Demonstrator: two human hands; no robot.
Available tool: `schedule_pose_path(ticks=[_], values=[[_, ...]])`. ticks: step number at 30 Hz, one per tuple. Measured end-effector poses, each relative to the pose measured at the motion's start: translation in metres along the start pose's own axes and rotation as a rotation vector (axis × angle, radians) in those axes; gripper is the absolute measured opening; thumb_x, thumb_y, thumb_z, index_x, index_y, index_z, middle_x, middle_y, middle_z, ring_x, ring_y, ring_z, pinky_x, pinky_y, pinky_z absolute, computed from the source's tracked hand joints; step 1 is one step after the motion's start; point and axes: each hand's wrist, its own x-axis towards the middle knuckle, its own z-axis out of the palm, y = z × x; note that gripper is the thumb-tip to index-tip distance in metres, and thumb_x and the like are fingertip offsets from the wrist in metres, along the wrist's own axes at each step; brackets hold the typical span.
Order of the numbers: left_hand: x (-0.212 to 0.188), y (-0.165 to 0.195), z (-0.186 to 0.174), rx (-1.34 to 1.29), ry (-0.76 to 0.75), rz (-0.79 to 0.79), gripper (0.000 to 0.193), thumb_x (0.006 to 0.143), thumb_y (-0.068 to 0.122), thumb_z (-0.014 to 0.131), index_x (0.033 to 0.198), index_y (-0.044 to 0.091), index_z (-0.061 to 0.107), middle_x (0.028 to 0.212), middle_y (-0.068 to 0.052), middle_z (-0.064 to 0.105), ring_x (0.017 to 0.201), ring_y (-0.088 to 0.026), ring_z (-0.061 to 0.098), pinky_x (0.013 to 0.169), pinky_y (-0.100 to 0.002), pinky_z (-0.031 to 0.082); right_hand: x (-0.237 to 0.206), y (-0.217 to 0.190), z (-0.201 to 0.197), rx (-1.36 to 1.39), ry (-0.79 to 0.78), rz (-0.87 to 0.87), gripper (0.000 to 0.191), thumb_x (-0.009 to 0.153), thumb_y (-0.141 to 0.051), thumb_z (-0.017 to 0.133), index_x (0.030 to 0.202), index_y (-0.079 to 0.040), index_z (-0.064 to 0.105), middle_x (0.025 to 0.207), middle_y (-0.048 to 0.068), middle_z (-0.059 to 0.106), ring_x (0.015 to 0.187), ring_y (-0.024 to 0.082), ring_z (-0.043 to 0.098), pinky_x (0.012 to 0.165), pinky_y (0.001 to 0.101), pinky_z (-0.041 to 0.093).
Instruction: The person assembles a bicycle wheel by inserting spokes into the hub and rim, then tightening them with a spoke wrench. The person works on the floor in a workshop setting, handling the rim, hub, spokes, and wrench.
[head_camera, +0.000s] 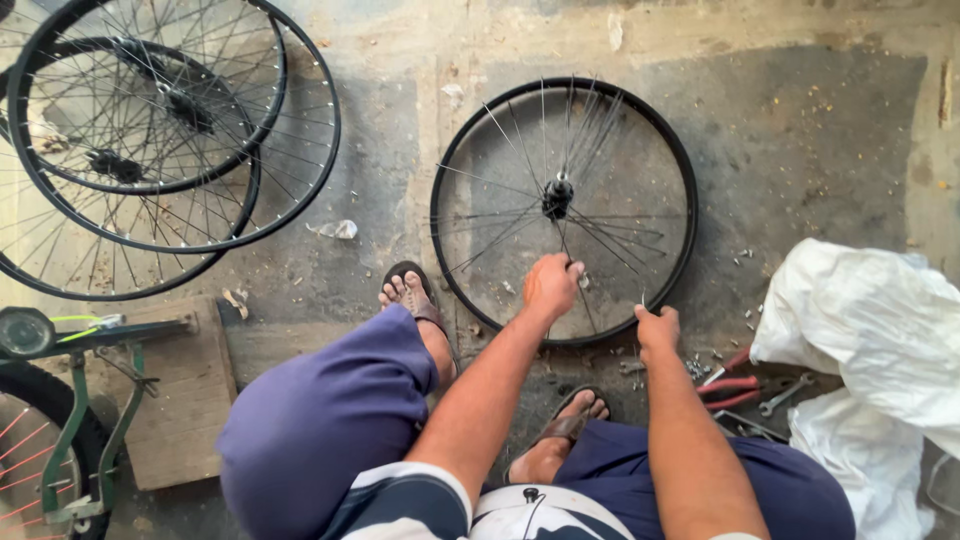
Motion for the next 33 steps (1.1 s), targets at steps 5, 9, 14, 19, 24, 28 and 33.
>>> schedule_pose_path(ticks=[5, 9, 14, 19, 24, 28, 33], values=[[0.002, 0.003, -0.02, 0.04, -0.07, -0.107, 0.031, 0.093, 0.037, 0.066, 0.102, 0.009, 0.075, 0.107, -0.02, 0.072, 0.104, -0.043, 0.065, 0.087, -0.053, 0.05, 0.019, -0.014, 0.004, 0.289, 0.053, 0.174, 0.033, 0.077, -0.009, 0.087, 0.102, 0.004, 0.071, 0.1, 0.013, 0.072, 0.077, 0.021, 0.067, 0.063, 0.0379, 0.054], [0.009, 0.005, -0.03, 0.091, -0.09, -0.183, 0.03, 0.093, 0.038, 0.068, 0.106, 0.012, 0.077, 0.11, -0.02, 0.073, 0.106, -0.042, 0.067, 0.091, -0.052, 0.052, 0.042, -0.033, -0.009, 0.907, -0.098, 0.252, 0.011, 0.086, 0.0, 0.073, 0.089, 0.0, 0.062, 0.077, 0.009, 0.064, 0.059, 0.021, 0.063, 0.053, 0.0347, 0.052], [0.019, 0.006, -0.041, 0.116, -0.107, -0.177, 0.032, 0.092, 0.039, 0.069, 0.111, 0.015, 0.077, 0.114, -0.018, 0.073, 0.11, -0.04, 0.068, 0.093, -0.05, 0.054, 0.044, -0.075, -0.027, 0.648, 0.036, -0.17, 0.023, 0.1, -0.018, 0.078, 0.096, -0.006, 0.058, 0.077, 0.003, 0.055, 0.058, 0.016, 0.049, 0.049, 0.0322, 0.04], [0.035, 0.006, -0.054, 0.063, -0.024, -0.101, 0.035, 0.091, 0.041, 0.068, 0.108, 0.012, 0.077, 0.111, -0.021, 0.072, 0.108, -0.042, 0.067, 0.093, -0.051, 0.053, -0.016, -0.072, -0.034, 0.385, 0.269, -0.602, 0.025, 0.105, -0.019, 0.078, 0.103, 0.0, 0.06, 0.086, 0.007, 0.064, 0.065, 0.016, 0.058, 0.059, 0.0309, 0.046], [0.031, 0.0, -0.033, 0.172, -0.035, 0.043, 0.042, 0.09, 0.047, 0.07, 0.092, 0.005, 0.077, 0.098, -0.023, 0.072, 0.094, -0.044, 0.07, 0.08, -0.053, 0.055, -0.023, -0.032, -0.04, 0.832, -0.055, -0.319, 0.025, 0.101, -0.031, 0.077, 0.094, -0.014, 0.061, 0.078, -0.006, 0.056, 0.062, 0.006, 0.051, 0.055, 0.0245, 0.04], [0.018, -0.011, -0.021, 0.084, -0.088, 0.027, 0.038, 0.082, 0.044, 0.078, 0.101, 0.012, 0.079, 0.102, -0.016, 0.076, 0.097, -0.036, 0.072, 0.084, -0.047, 0.056, -0.006, -0.014, -0.043, 0.762, 0.306, -0.14, 0.049, 0.094, -0.042, 0.082, 0.075, -0.014, 0.046, 0.06, -0.007, 0.042, 0.049, 0.007, 0.037, 0.044, 0.0271, 0.026], [0.004, -0.005, -0.028, 0.076, -0.142, -0.039, 0.039, 0.081, 0.046, 0.08, 0.103, 0.014, 0.08, 0.101, -0.013, 0.077, 0.099, -0.032, 0.072, 0.087, -0.045, 0.055, -0.004, -0.007, -0.044, 0.813, 0.271, -0.4, 0.047, 0.094, -0.045, 0.084, 0.08, -0.011, 0.054, 0.063, -0.003, 0.048, 0.052, 0.009, 0.045, 0.049, 0.0282, 0.033]])
